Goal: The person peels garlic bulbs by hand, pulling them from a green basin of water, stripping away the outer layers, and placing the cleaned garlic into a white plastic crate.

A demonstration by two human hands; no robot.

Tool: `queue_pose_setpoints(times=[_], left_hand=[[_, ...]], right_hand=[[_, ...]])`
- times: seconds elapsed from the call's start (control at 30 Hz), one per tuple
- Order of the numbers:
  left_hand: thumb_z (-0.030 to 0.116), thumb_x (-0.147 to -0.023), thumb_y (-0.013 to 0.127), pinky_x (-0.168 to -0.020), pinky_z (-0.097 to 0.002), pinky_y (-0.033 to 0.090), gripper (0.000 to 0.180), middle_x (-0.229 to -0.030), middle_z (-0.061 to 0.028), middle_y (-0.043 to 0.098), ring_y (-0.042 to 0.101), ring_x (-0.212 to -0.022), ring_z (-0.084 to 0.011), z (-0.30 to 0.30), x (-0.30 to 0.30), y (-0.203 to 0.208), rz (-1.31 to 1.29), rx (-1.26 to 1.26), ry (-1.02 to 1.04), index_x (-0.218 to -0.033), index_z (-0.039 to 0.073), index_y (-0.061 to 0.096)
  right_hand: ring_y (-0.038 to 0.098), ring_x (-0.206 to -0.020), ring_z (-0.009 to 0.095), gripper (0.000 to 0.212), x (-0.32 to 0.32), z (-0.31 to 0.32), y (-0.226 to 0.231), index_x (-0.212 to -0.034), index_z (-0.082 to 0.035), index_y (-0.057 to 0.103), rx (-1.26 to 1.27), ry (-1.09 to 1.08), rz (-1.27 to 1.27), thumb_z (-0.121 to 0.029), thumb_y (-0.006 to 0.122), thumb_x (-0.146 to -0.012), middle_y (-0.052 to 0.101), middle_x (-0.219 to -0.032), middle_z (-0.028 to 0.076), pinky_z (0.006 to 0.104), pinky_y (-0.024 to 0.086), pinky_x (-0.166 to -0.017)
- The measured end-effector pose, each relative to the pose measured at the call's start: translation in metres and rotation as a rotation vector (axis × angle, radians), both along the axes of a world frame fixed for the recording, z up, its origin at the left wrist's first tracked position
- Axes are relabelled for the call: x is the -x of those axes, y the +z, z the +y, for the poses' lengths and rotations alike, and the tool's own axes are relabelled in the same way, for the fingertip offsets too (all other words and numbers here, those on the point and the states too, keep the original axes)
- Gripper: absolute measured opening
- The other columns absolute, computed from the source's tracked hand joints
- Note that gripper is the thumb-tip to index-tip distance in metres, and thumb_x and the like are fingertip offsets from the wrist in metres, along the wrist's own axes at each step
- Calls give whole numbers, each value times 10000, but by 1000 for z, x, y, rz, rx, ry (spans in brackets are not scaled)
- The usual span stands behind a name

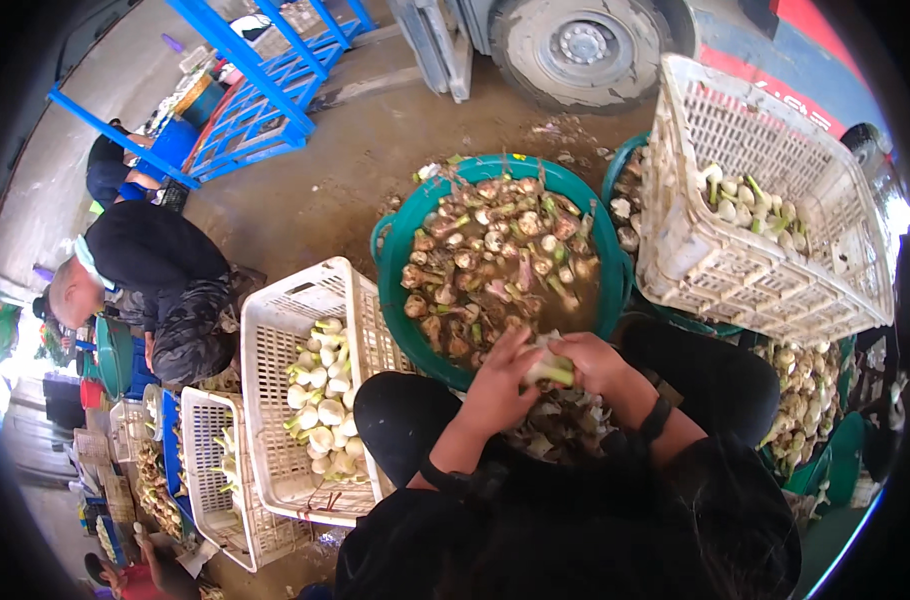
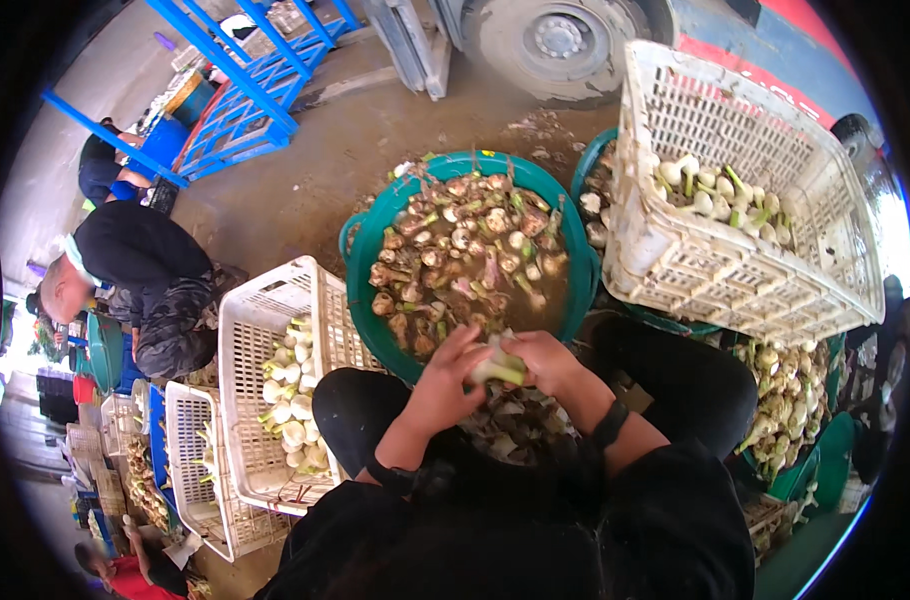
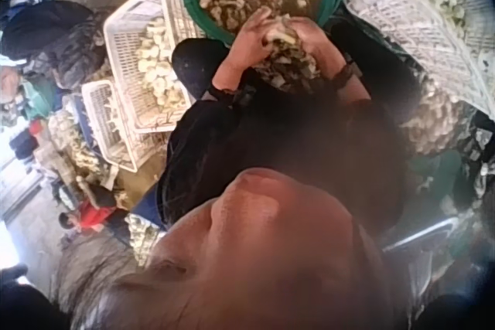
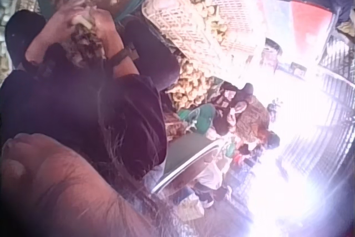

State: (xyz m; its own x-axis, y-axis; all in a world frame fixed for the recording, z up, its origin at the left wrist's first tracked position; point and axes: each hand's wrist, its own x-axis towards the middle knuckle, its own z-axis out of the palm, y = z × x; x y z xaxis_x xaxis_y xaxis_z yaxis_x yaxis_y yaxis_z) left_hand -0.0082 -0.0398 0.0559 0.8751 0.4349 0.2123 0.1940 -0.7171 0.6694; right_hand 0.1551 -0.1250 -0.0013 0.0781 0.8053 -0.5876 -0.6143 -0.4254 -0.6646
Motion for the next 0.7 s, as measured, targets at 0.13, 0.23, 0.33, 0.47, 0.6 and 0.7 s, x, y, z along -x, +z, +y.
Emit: queue_pose_setpoints(times=[0.13,0.23,0.33,0.47,0.6,0.7], left_hand=[[-39,-658,628,-926,-403,385,379,-1206,-183,474,420,-1149,-370,-2,-6,-7,-98,-128,59,-1018,68,577],[-24,-684,603,-913,-456,372,311,-1209,-204,453,427,-1106,-426,-8,-11,-7,-158,-94,95,-979,42,531],[-18,-754,550,-869,-455,394,301,-1153,-217,468,480,-1026,-399,-16,-18,0,-44,-216,131,-1032,16,442],[95,-898,434,-821,-365,443,133,-1130,-139,506,516,-1015,-275,-16,-24,-19,-471,980,454,-1017,36,442],[254,-929,342,-876,-444,458,353,-1154,-148,510,525,-1023,-343,15,-4,-19,-848,1932,545,-1186,29,434],[233,-922,357,-893,-444,447,325,-1175,-111,512,504,-1070,-304,38,11,-41,-650,1913,537,-1159,39,468]], right_hand=[[601,-774,200,288,4,-4,3,-1056,13,511,-152,-124,107,-222,472,-893,591,-930,100,307,519,-636],[590,-861,202,319,11,-8,20,-1105,-4,476,-235,-256,235,-251,461,-902,567,-1009,95,324,502,-739],[565,-926,185,319,8,-19,25,-1128,-12,460,-292,-263,293,-246,441,-912,549,-1048,77,335,480,-776],[560,-876,149,230,22,-24,20,-1061,-44,520,-462,-273,53,-198,419,-923,561,-1031,49,321,455,-787],[560,-817,172,243,31,-51,50,-865,-34,567,-601,-368,-268,-255,468,-887,590,-807,69,332,450,-771],[577,-801,161,296,-16,-65,91,-819,-7,536,-795,-507,-293,-293,484,-875,593,-775,110,344,463,-731]])
